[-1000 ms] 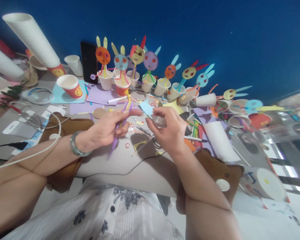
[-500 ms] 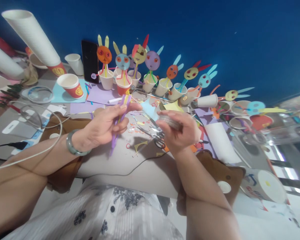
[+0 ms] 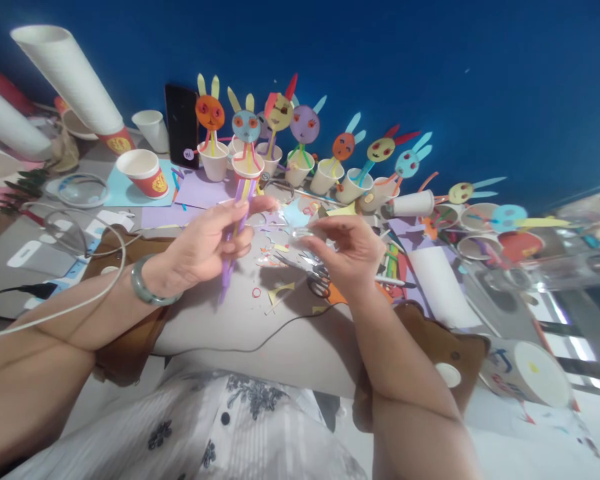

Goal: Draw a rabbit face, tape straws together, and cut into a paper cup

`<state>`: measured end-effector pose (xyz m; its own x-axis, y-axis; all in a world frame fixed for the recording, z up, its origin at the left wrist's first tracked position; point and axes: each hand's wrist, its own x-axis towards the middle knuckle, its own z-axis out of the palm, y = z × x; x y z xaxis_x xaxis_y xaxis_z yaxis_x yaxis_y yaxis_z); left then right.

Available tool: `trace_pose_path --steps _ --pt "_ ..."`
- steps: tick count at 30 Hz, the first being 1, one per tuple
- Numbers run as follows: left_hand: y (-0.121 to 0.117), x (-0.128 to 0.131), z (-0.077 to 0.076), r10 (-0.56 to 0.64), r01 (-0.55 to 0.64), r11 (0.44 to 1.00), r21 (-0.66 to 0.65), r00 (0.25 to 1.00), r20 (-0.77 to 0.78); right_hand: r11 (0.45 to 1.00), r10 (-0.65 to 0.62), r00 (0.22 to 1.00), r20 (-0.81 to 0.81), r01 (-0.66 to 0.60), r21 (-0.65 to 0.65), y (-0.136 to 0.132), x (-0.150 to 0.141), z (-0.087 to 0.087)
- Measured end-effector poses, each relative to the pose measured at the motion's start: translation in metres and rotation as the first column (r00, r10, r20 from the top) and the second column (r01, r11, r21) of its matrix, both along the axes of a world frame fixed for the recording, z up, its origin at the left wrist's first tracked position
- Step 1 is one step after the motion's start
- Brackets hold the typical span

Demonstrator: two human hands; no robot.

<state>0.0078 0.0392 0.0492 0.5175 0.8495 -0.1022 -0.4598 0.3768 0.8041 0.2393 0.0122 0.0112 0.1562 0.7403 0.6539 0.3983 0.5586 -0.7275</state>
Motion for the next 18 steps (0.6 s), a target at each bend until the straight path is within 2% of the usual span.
trace_pose_path --steps 2,4,6,8,10,11,15,18 --pt "-0.001 0.001 0.001 -0.006 0.005 1.0 -0.007 0.999 -0.032 0.985 0.11 0.994 0.002 -0.109 -0.136 -0.001 -0.001 0.002" --pt "-0.002 0.002 0.0 -0.02 0.02 1.0 -0.003 0.999 -0.051 0.939 0.23 0.971 -0.061 -0.238 -0.247 -0.002 -0.001 0.004" --pt "-0.003 0.003 -0.001 -0.044 0.044 0.999 0.002 0.997 -0.056 0.86 0.334 0.931 -0.146 -0.364 -0.358 -0.002 -0.002 0.005" --pt "-0.004 0.003 -0.003 -0.07 0.07 0.998 -0.001 0.996 -0.059 0.751 0.405 0.885 -0.232 -0.466 -0.468 -0.002 -0.002 0.006" --pt "-0.004 0.004 -0.005 -0.095 0.094 0.995 -0.01 0.993 -0.064 0.649 0.438 0.848 -0.297 -0.527 -0.548 -0.003 -0.002 0.007" --pt "-0.005 0.004 -0.005 -0.101 0.1 0.995 -0.016 0.992 -0.069 0.623 0.441 0.842 -0.312 -0.537 -0.569 -0.003 -0.002 0.007" --pt "-0.004 0.004 -0.004 -0.107 0.105 0.994 -0.031 0.991 -0.084 0.612 0.403 0.837 -0.37 -0.547 -0.571 -0.004 -0.003 0.01" --pt "-0.004 0.004 -0.001 -0.093 0.092 0.996 -0.024 0.992 -0.082 0.565 0.377 0.795 -0.475 -0.604 -0.562 -0.005 -0.006 0.012"
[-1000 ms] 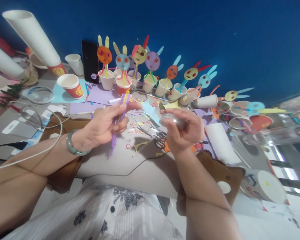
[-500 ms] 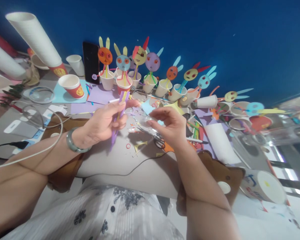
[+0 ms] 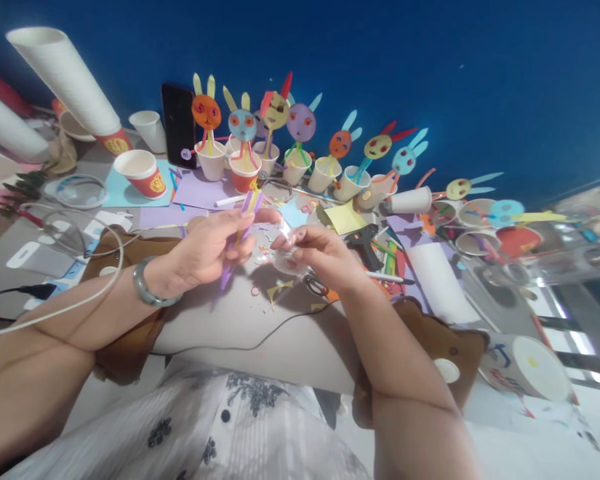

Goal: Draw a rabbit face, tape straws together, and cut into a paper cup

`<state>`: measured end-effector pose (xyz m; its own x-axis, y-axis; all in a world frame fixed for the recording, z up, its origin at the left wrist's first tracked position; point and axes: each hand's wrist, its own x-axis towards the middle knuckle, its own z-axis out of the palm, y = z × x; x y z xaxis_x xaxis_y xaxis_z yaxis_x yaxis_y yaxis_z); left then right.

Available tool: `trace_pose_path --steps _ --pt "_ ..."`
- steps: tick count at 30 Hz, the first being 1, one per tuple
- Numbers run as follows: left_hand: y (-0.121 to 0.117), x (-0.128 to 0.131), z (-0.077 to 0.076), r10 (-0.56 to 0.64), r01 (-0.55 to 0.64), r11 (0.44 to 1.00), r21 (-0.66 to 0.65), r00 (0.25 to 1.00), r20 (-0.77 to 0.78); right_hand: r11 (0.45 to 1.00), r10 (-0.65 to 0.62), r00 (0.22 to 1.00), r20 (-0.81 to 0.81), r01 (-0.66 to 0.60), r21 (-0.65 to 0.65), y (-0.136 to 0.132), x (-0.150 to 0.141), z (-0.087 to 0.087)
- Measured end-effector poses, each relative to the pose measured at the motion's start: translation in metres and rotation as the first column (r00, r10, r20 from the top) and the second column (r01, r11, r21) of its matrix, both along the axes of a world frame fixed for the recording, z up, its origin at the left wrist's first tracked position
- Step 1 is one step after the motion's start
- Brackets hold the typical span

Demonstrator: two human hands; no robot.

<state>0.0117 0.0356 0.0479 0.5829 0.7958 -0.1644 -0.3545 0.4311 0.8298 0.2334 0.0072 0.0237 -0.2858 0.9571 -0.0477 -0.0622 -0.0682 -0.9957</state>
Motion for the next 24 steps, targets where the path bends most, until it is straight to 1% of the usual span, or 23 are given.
trace_pose_path --steps 4,10,16,21,24 --pt "0.0004 -0.0005 0.0008 0.019 -0.018 1.0 0.006 1.0 -0.01 1.0 -0.016 0.999 -0.033 0.015 -0.024 -0.0019 -0.0031 0.0014" --pt "-0.0006 -0.0002 0.0001 -0.026 0.026 1.0 0.018 1.0 -0.005 0.999 -0.032 0.999 0.038 0.032 0.007 -0.0032 -0.0026 -0.0002" --pt "0.0013 -0.001 0.0008 -0.002 0.002 1.0 0.015 1.0 -0.018 0.998 -0.042 0.999 -0.02 0.041 -0.054 -0.0047 -0.006 0.0027" --pt "0.0021 -0.0025 -0.0002 0.004 -0.003 1.0 0.019 1.0 -0.02 0.998 -0.059 0.998 -0.023 0.059 0.006 -0.0043 -0.0083 0.0031" --pt "0.0016 -0.0027 -0.0004 -0.015 0.015 1.0 0.026 1.0 0.005 0.998 -0.026 1.0 -0.013 0.027 0.057 -0.0002 -0.0042 -0.0014"
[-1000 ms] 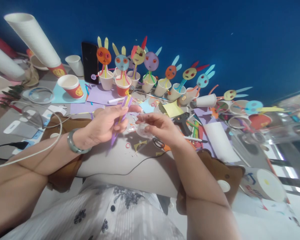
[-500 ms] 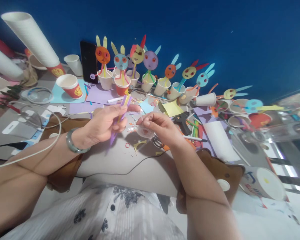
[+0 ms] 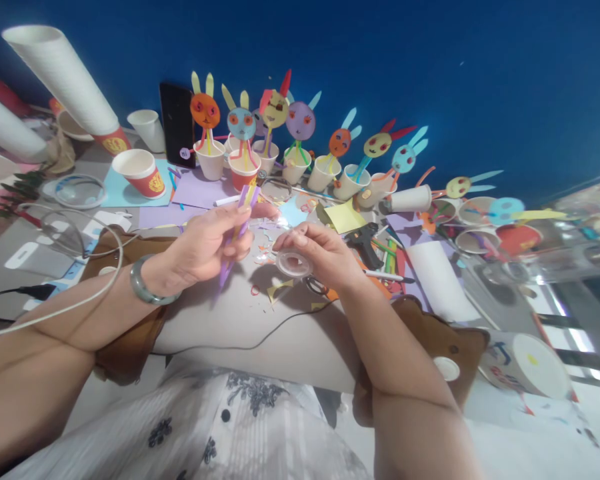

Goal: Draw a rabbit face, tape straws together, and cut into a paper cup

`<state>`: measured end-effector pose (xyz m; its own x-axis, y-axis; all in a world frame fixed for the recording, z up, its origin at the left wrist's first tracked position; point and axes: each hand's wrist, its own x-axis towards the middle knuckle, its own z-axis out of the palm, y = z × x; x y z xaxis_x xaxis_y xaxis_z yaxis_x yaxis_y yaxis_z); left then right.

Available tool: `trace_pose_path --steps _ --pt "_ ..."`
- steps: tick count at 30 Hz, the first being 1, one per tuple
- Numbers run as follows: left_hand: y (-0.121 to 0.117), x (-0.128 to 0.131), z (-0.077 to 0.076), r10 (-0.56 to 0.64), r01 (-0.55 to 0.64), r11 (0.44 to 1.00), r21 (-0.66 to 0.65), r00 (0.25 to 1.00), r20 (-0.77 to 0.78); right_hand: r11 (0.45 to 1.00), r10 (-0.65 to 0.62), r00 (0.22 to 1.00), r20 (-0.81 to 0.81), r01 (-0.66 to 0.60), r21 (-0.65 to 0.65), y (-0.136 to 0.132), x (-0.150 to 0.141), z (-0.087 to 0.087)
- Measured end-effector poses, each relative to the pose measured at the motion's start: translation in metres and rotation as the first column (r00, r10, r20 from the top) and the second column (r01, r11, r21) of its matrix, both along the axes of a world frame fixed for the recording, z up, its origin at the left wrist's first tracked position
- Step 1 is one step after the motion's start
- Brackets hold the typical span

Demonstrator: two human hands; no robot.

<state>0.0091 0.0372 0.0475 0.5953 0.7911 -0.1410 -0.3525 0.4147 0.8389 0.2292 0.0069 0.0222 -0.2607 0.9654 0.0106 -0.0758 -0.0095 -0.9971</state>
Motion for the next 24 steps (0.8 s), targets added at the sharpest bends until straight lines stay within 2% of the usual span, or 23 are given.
trace_pose_path --steps 5,8,11,13,15,19,22,24 --pt "-0.004 0.0 0.0 -0.017 0.016 1.0 0.025 1.0 0.022 0.991 0.111 0.994 0.027 -0.112 0.073 0.008 0.008 -0.008" --pt "-0.007 0.001 0.001 -0.043 0.043 0.999 0.018 0.999 0.014 0.987 0.051 0.993 0.111 -0.067 0.147 0.007 0.006 -0.01" --pt "-0.012 0.003 0.0 -0.073 0.073 0.997 -0.001 0.997 -0.01 0.963 -0.093 0.959 0.269 0.018 0.269 0.002 0.0 -0.011" --pt "-0.015 0.004 0.0 -0.092 0.091 0.996 -0.005 0.996 -0.019 0.92 -0.228 0.895 0.384 0.069 0.385 -0.003 -0.006 -0.01" --pt "-0.019 0.006 -0.001 -0.098 0.098 0.995 -0.004 0.995 -0.02 0.854 -0.368 0.818 0.443 0.108 0.51 -0.007 -0.012 -0.01" --pt "-0.023 0.007 -0.001 -0.081 0.081 0.997 -0.008 0.997 -0.019 0.713 -0.583 0.697 0.417 0.194 0.674 -0.013 -0.02 -0.016" --pt "-0.025 0.007 -0.002 -0.056 0.055 0.998 -0.018 0.998 -0.021 0.649 -0.643 0.693 0.327 0.265 0.713 -0.014 -0.023 -0.024" --pt "-0.025 0.008 -0.002 -0.053 0.052 0.998 -0.023 0.998 -0.022 0.629 -0.646 0.712 0.275 0.292 0.721 -0.014 -0.025 -0.028"
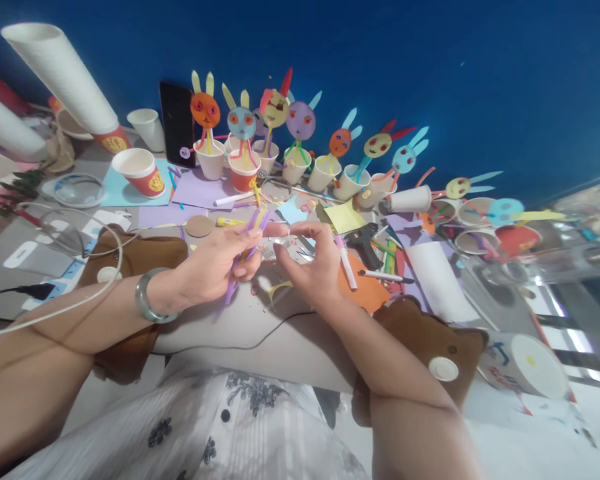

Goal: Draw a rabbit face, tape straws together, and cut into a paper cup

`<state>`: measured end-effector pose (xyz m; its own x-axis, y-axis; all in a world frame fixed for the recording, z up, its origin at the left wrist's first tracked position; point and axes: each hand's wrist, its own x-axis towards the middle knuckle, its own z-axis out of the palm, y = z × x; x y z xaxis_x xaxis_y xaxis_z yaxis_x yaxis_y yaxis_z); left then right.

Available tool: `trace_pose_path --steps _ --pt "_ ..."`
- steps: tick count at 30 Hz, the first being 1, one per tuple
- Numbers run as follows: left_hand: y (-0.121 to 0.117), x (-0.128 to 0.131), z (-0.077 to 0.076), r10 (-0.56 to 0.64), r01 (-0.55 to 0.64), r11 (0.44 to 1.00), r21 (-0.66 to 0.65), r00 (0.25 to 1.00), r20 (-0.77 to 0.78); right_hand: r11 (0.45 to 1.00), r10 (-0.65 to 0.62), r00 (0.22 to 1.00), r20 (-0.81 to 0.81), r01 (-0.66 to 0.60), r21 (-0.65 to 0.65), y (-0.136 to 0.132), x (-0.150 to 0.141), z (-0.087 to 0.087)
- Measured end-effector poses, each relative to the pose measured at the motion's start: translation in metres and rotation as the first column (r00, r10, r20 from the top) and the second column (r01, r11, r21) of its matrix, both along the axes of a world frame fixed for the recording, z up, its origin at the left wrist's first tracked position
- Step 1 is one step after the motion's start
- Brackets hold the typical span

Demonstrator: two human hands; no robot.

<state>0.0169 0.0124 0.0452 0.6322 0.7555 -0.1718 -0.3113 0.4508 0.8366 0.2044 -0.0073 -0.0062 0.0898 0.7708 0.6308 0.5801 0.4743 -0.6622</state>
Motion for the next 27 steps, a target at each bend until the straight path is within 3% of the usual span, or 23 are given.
trace_pose_path --steps 7,14,20,23,27 --pt "-0.001 0.001 0.001 0.01 -0.011 1.0 -0.006 1.0 -0.016 0.998 -0.038 0.991 -0.13 0.031 -0.051 0.0 -0.002 -0.006" --pt "0.005 0.001 0.002 0.056 -0.056 0.996 -0.073 0.998 0.001 0.993 0.032 0.97 -0.24 -0.058 -0.103 0.003 0.0 -0.01" --pt "0.009 0.0 0.001 0.109 -0.109 0.993 -0.055 0.994 0.009 0.957 -0.042 0.888 -0.457 -0.095 -0.273 0.017 0.003 -0.014" --pt "0.013 0.0 -0.001 0.157 -0.157 0.987 -0.013 0.988 0.011 0.931 -0.017 0.836 -0.548 -0.186 -0.313 0.022 0.008 -0.01" --pt "0.017 0.003 -0.007 0.136 -0.136 0.991 0.013 0.99 -0.028 0.903 0.011 0.813 -0.582 -0.258 -0.343 0.018 0.012 0.004"
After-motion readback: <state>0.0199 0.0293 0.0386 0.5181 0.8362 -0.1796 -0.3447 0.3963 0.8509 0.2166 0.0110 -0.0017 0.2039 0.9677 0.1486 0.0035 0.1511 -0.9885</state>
